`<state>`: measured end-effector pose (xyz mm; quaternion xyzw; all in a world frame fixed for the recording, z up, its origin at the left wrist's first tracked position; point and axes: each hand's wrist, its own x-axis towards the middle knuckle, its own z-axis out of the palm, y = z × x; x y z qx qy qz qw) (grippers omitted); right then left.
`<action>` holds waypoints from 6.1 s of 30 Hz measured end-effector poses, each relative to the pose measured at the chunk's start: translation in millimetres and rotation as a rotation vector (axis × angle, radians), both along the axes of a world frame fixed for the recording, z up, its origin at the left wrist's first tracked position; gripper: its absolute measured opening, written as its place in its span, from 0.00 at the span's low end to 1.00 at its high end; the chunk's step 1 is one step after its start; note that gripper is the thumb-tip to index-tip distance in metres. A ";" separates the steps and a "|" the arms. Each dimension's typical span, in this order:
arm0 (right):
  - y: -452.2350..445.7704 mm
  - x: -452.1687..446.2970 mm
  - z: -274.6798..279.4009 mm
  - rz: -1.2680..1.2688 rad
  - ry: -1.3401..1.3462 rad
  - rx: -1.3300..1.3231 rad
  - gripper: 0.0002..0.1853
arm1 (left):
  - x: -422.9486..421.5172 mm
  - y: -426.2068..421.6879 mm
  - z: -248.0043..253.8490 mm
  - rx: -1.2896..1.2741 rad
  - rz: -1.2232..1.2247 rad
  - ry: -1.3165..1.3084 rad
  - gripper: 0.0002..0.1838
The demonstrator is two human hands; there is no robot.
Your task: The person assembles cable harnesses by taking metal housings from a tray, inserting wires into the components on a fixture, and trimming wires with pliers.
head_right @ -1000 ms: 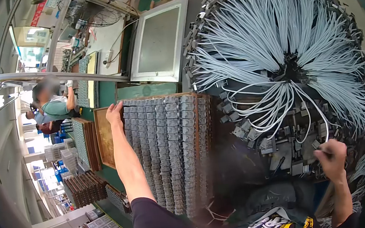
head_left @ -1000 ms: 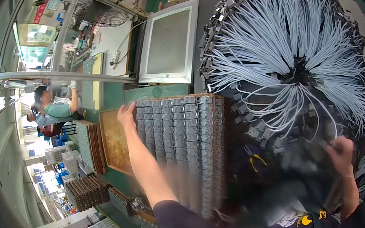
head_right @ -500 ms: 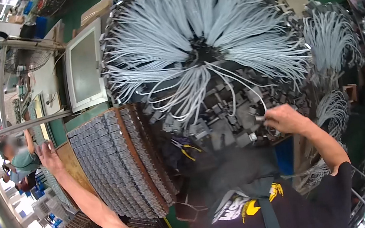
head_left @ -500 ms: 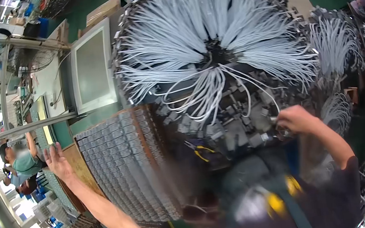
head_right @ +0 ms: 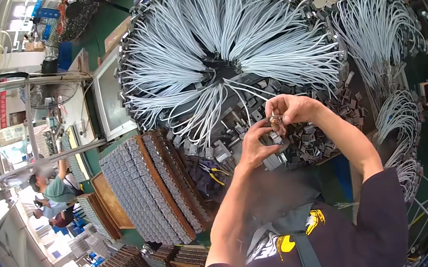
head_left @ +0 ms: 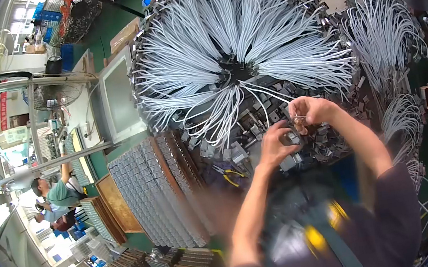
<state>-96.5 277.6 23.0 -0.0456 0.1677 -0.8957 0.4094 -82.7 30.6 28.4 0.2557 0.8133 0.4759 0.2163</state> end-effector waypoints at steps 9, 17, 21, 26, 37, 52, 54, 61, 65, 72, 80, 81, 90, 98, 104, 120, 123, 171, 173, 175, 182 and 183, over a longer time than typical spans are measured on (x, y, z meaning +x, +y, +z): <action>-41.2 -11.4 54.8 0.077 0.637 0.921 0.20 | -63.0 -84.2 109.1 -0.788 -0.105 0.366 0.23; -71.0 0.7 49.6 0.105 0.958 1.007 0.19 | 18.7 -80.4 54.7 -0.185 0.135 -0.348 0.32; -78.1 6.0 39.3 0.129 0.899 0.947 0.18 | 26.3 -70.8 58.3 0.178 0.358 -0.802 0.31; -78.8 5.9 39.5 0.150 0.863 0.933 0.18 | 28.7 -71.7 46.8 0.142 0.354 -0.795 0.31; -72.9 14.8 35.6 0.133 0.785 0.991 0.21 | 42.7 -59.1 61.0 -0.260 0.197 -0.250 0.33; -75.0 26.2 15.4 0.057 0.715 1.024 0.09 | 88.8 -33.5 15.4 0.432 0.764 -0.708 0.16; -74.0 25.5 17.6 0.073 0.729 1.051 0.12 | 89.4 -32.4 9.5 0.466 0.782 -0.749 0.15; -76.6 19.5 23.8 0.192 1.121 1.286 0.29 | 71.1 -22.6 -11.4 0.418 0.971 -1.065 0.18; -80.3 13.8 4.1 0.161 1.174 1.374 0.26 | 53.6 -15.6 -6.7 0.310 0.939 -0.947 0.26; -93.1 -1.6 -12.6 0.092 1.423 1.431 0.16 | 42.9 -22.6 -37.7 0.001 0.928 -0.595 0.31; -93.2 10.0 -21.5 0.015 1.479 1.591 0.10 | 23.8 -18.6 -54.0 -0.363 0.884 -0.169 0.24; -87.3 11.3 -6.9 -0.125 1.389 1.609 0.09 | 25.2 -20.0 -55.0 -0.353 0.865 -0.173 0.25; 32.2 27.8 -67.2 0.003 1.213 2.125 0.13 | 31.6 -28.9 -39.7 -0.275 0.822 -0.181 0.30; 54.4 26.5 -69.6 -0.125 1.151 2.103 0.16 | 72.7 -172.6 92.1 -0.051 0.928 -0.205 0.20; 39.5 10.7 -55.5 -0.238 0.823 1.897 0.15 | 155.1 -438.1 132.7 -0.778 1.428 0.356 0.16; -64.4 6.3 71.9 0.408 0.548 1.412 0.23 | 221.4 -667.7 78.6 -0.165 1.633 -0.502 0.40; -63.8 -2.2 70.1 0.598 0.503 1.382 0.25 | 216.3 -654.4 90.1 -0.117 1.663 -0.481 0.41; -64.0 -8.3 59.7 0.089 1.304 1.279 0.19 | -5.7 -71.2 78.1 -0.597 0.073 0.362 0.28; -72.0 -4.8 57.6 0.146 1.123 1.179 0.21 | 16.8 -67.2 65.1 -0.475 -0.033 0.443 0.31; -76.1 0.5 53.9 0.212 1.061 1.134 0.22 | 33.6 -61.9 57.9 -0.366 0.012 0.114 0.32; -81.2 8.9 50.2 0.222 1.060 1.100 0.21 | 56.9 -73.3 29.2 0.292 0.386 -0.821 0.35; -81.7 8.9 50.0 0.227 1.065 1.094 0.21 | 56.7 -75.0 28.0 0.294 0.395 -0.820 0.35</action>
